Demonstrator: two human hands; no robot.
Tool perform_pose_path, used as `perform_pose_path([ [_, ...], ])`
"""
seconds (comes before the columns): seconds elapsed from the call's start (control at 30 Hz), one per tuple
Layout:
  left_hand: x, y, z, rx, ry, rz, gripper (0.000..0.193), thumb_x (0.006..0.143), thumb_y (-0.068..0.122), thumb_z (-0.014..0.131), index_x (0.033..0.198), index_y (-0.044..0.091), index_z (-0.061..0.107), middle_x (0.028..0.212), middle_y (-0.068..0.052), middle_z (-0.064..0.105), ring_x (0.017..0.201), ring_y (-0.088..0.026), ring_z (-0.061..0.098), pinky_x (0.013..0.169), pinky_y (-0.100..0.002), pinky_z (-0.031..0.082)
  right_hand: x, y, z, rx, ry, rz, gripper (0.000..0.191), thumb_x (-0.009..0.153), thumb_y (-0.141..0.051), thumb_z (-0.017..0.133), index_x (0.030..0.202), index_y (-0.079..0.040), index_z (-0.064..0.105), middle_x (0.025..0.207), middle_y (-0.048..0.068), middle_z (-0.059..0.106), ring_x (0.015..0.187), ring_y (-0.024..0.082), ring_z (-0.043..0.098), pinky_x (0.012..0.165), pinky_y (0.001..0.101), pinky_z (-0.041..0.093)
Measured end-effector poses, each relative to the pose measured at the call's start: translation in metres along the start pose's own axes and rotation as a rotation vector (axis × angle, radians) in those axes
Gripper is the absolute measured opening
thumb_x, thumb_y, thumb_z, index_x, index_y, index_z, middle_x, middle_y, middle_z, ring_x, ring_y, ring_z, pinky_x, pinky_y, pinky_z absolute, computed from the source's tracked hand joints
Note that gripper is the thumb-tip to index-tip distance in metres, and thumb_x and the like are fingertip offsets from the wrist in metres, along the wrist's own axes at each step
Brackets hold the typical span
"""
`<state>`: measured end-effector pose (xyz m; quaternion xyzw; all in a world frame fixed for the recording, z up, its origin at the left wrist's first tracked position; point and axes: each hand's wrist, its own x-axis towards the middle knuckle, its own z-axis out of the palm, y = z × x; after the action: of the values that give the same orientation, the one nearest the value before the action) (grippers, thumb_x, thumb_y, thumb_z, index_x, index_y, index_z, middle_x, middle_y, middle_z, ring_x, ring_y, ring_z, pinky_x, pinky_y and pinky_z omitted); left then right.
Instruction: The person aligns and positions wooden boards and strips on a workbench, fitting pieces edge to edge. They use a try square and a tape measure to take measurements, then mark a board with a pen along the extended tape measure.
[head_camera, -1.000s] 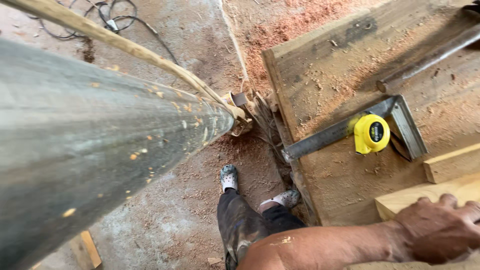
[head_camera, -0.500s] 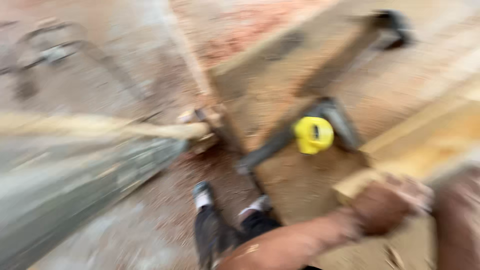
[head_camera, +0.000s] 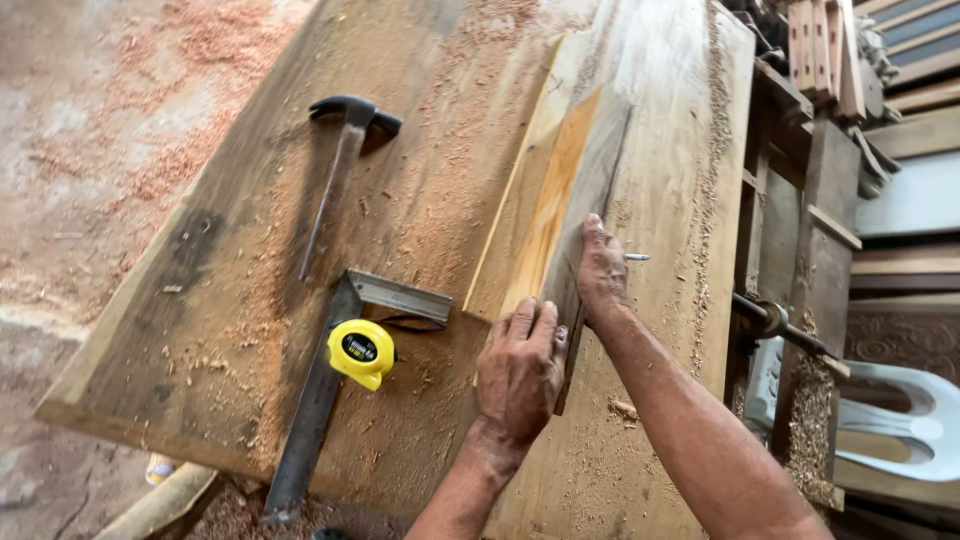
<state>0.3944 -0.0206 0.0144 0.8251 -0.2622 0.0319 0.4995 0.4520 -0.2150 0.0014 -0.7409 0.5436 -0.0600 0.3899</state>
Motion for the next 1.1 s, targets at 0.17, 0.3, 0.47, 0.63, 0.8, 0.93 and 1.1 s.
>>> perform_pose_path([
  [0.17, 0.004, 0.002, 0.005, 0.024, -0.047, -0.024, 0.038, 0.095, 0.02, 0.069, 0.125, -0.003, 0.07, 0.126, -0.026, 0.069, 0.11, -0.04, 0.067, 0.085, -0.043, 0.062, 0.003, -0.005, -0.005, -0.014, -0.018, -0.003, 0.083, 0.095, -0.076, 0.032, 0.141, -0.009, 0.052, 0.127, 0.021, 0.063, 0.119, 0.034, 0.061, 0.099, 0.0554, 0.053],
  [0.3, 0.008, 0.0, 0.007, 0.068, -0.071, -0.003, 0.037, 0.096, 0.02, 0.069, 0.126, -0.003, 0.07, 0.127, -0.027, 0.068, 0.113, -0.042, 0.066, 0.085, -0.045, 0.061, 0.0, -0.011, -0.005, -0.014, -0.021, 0.031, 0.083, 0.094, -0.075, 0.033, 0.142, -0.009, 0.049, 0.118, 0.018, 0.065, 0.109, 0.03, 0.064, 0.089, 0.0532, 0.058],
  [0.47, 0.014, -0.003, 0.012, 0.031, -0.085, -0.011, 0.039, 0.094, 0.018, 0.071, 0.126, -0.003, 0.069, 0.127, -0.027, 0.068, 0.116, -0.042, 0.065, 0.089, -0.046, 0.061, 0.003, -0.018, -0.005, 0.033, -0.028, 0.01, 0.084, 0.093, -0.076, 0.035, 0.141, -0.008, 0.049, 0.121, 0.016, 0.064, 0.11, 0.029, 0.063, 0.09, 0.0519, 0.058],
  [0.63, 0.018, -0.002, 0.014, 0.044, -0.09, 0.009, 0.038, 0.095, 0.016, 0.071, 0.126, -0.004, 0.069, 0.127, -0.027, 0.068, 0.117, -0.042, 0.065, 0.091, -0.046, 0.061, 0.007, -0.023, -0.008, 0.011, -0.034, 0.005, 0.086, 0.094, -0.075, 0.035, 0.144, -0.007, 0.047, 0.126, 0.018, 0.064, 0.114, 0.031, 0.064, 0.094, 0.0515, 0.057],
  [0.8, 0.022, -0.002, 0.019, 0.05, -0.079, 0.019, 0.037, 0.096, 0.018, 0.071, 0.126, -0.004, 0.069, 0.127, -0.027, 0.068, 0.116, -0.041, 0.066, 0.096, -0.046, 0.06, 0.009, -0.026, -0.012, 0.022, -0.043, -0.006, 0.09, 0.092, -0.075, 0.034, 0.148, -0.006, 0.041, 0.128, 0.02, 0.063, 0.113, 0.032, 0.065, 0.093, 0.0513, 0.058],
  [0.93, 0.027, -0.002, 0.023, 0.087, -0.062, 0.044, 0.04, 0.094, 0.02, 0.072, 0.126, -0.003, 0.068, 0.127, -0.026, 0.068, 0.117, -0.041, 0.066, 0.095, -0.046, 0.06, 0.012, -0.03, -0.012, -0.03, -0.009, -0.055, 0.095, 0.094, -0.078, 0.034, 0.15, -0.002, 0.039, 0.127, 0.022, 0.062, 0.109, 0.032, 0.066, 0.09, 0.0496, 0.057],
  [1.1, 0.031, -0.001, 0.024, 0.075, -0.114, 0.0, 0.04, 0.094, 0.02, 0.071, 0.126, -0.003, 0.068, 0.128, -0.026, 0.068, 0.115, -0.041, 0.066, 0.088, -0.045, 0.062, 0.012, -0.036, -0.015, -0.022, -0.013, -0.026, 0.097, 0.091, -0.078, 0.035, 0.151, -0.002, 0.037, 0.114, 0.019, 0.066, 0.094, 0.028, 0.069, 0.076, 0.0464, 0.06],
])
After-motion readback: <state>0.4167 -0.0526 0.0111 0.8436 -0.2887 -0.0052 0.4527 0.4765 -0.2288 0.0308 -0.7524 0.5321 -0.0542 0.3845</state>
